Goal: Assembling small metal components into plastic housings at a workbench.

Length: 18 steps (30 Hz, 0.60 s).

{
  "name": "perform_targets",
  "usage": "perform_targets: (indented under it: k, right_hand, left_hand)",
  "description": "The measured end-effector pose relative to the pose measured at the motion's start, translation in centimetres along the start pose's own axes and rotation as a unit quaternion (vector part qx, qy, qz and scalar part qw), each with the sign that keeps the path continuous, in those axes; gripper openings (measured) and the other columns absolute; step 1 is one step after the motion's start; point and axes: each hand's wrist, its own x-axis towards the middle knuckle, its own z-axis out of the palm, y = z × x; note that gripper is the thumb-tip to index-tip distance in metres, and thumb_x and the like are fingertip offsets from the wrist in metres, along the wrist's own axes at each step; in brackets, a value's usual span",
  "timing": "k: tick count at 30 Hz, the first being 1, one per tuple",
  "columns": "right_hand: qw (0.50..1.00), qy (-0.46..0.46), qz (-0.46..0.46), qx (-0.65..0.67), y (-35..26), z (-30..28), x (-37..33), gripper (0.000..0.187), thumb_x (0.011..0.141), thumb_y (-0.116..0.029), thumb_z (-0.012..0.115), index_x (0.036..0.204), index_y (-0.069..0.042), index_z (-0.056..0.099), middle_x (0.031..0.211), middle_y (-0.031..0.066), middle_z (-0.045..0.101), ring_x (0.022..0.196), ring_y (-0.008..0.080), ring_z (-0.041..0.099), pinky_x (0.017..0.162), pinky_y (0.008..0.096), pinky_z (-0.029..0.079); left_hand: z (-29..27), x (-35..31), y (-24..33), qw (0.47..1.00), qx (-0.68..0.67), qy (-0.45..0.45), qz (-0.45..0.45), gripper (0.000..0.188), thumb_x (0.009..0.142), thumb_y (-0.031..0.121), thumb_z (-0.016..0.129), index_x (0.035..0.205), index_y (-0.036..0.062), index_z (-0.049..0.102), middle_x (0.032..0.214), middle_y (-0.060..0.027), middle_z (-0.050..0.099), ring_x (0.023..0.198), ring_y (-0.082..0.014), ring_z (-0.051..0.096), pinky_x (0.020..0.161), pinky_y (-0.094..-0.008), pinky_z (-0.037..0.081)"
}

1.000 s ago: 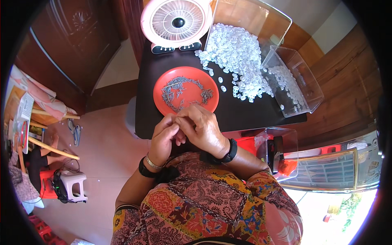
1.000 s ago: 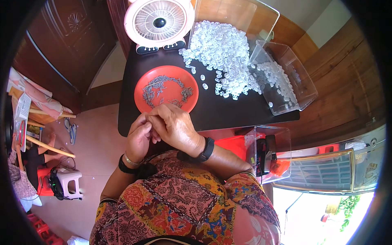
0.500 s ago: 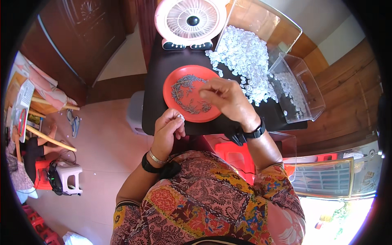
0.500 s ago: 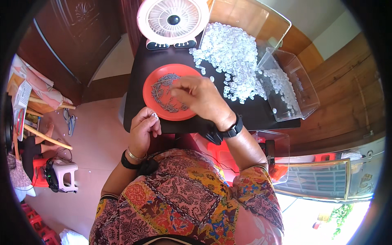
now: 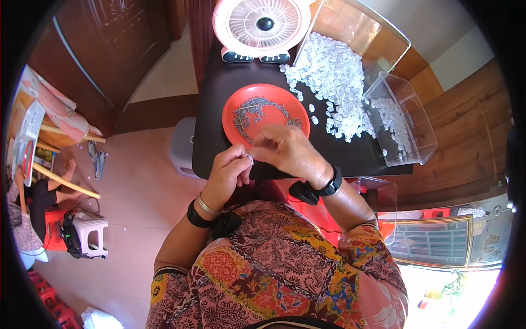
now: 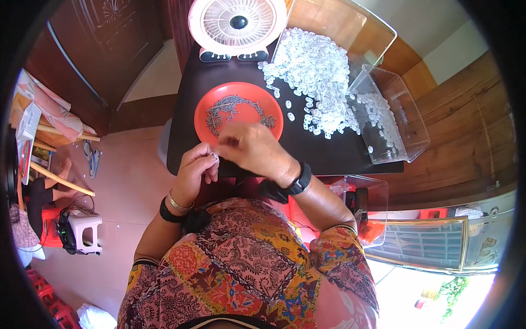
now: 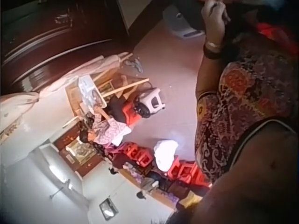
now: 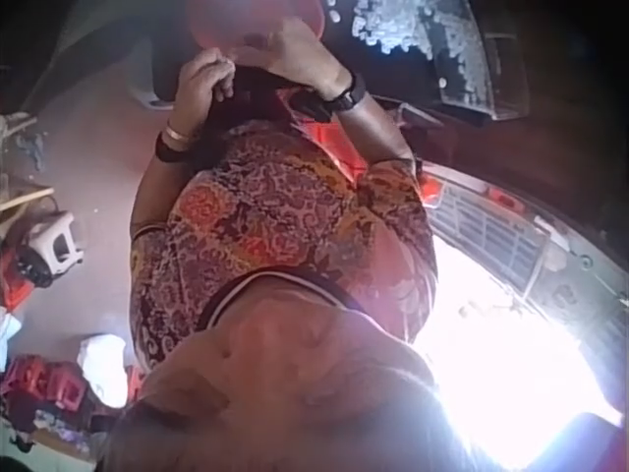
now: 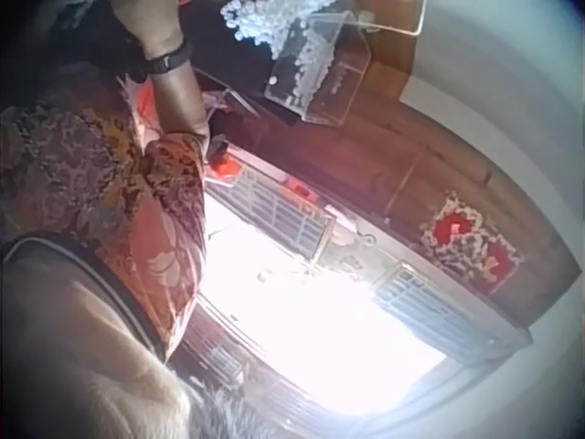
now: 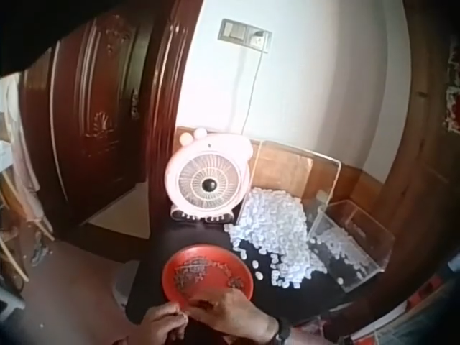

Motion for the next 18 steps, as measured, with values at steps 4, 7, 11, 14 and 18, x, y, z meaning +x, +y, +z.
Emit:
perform_targets:
  k: [4, 7, 11, 14, 18]
  right_hand:
    - [0.983, 0.019, -0.056, -0.175, 2.0, -0.4, 0.9, 0.012, 0.077, -0.017, 0.066, 0.081, -0.007, 0.064, 0.076, 0.0088, 0.06, 0.071, 0.028, 0.062, 0.06, 0.0396, 0.05]
    - [0.967, -0.028, -0.077, -0.24, 2.7, 0.3, 1.1, 0.012, 0.078, -0.019, 0.065, 0.081, -0.007, 0.064, 0.079, 0.0089, 0.061, 0.074, 0.0281, 0.062, 0.062, 0.0406, 0.051]
    - [0.951, -0.058, -0.054, -0.298, 3.3, 0.7, 1.3, 0.008, 0.079, -0.016, 0.061, 0.083, -0.009, 0.063, 0.077, 0.0098, 0.059, 0.077, 0.0299, 0.062, 0.063, 0.0421, 0.049]
    - [0.951, -0.045, -0.026, -0.304, 3.8, 0.8, 1.3, 0.008, 0.08, -0.014, 0.06, 0.082, -0.007, 0.062, 0.077, 0.0108, 0.06, 0.076, 0.031, 0.061, 0.063, 0.0428, 0.049]
    - [0.959, 0.0, -0.02, -0.281, 4.6, 0.2, 1.0, 0.009, 0.081, -0.014, 0.06, 0.083, -0.006, 0.063, 0.077, 0.0119, 0.061, 0.075, 0.0323, 0.061, 0.064, 0.0429, 0.049]
  left_hand:
    - [0.0, 0.3, 0.3, 1.0, -0.013, 0.004, -0.011, 0.014, 0.087, 0.016, 0.051, 0.077, 0.006, 0.052, 0.062, 0.0003, 0.051, 0.051, -0.007, 0.049, 0.044, -0.0193, 0.035]
    - [0.1, 0.3, 0.5, 0.999, -0.025, 0.016, -0.014, 0.013, 0.086, 0.015, 0.05, 0.077, 0.006, 0.052, 0.062, 0.0005, 0.051, 0.051, -0.007, 0.049, 0.043, -0.0193, 0.034]
    - [0.2, 0.3, 0.3, 1.0, -0.005, 0.012, -0.014, 0.013, 0.086, 0.015, 0.051, 0.077, 0.0062, 0.052, 0.062, 0.0008, 0.051, 0.05, -0.0067, 0.048, 0.043, -0.0194, 0.034]
    - [0.0, 0.3, 0.2, 1.0, 0.011, 0.0, -0.018, 0.013, 0.087, 0.016, 0.05, 0.078, 0.0068, 0.053, 0.062, 0.0002, 0.051, 0.051, -0.0085, 0.051, 0.045, -0.0201, 0.035]
    - [0.0, 0.4, 0.1, 1.0, 0.022, -0.005, -0.013, 0.013, 0.087, 0.015, 0.051, 0.078, 0.0067, 0.053, 0.062, 0.0004, 0.051, 0.051, -0.0084, 0.051, 0.044, -0.0201, 0.035]
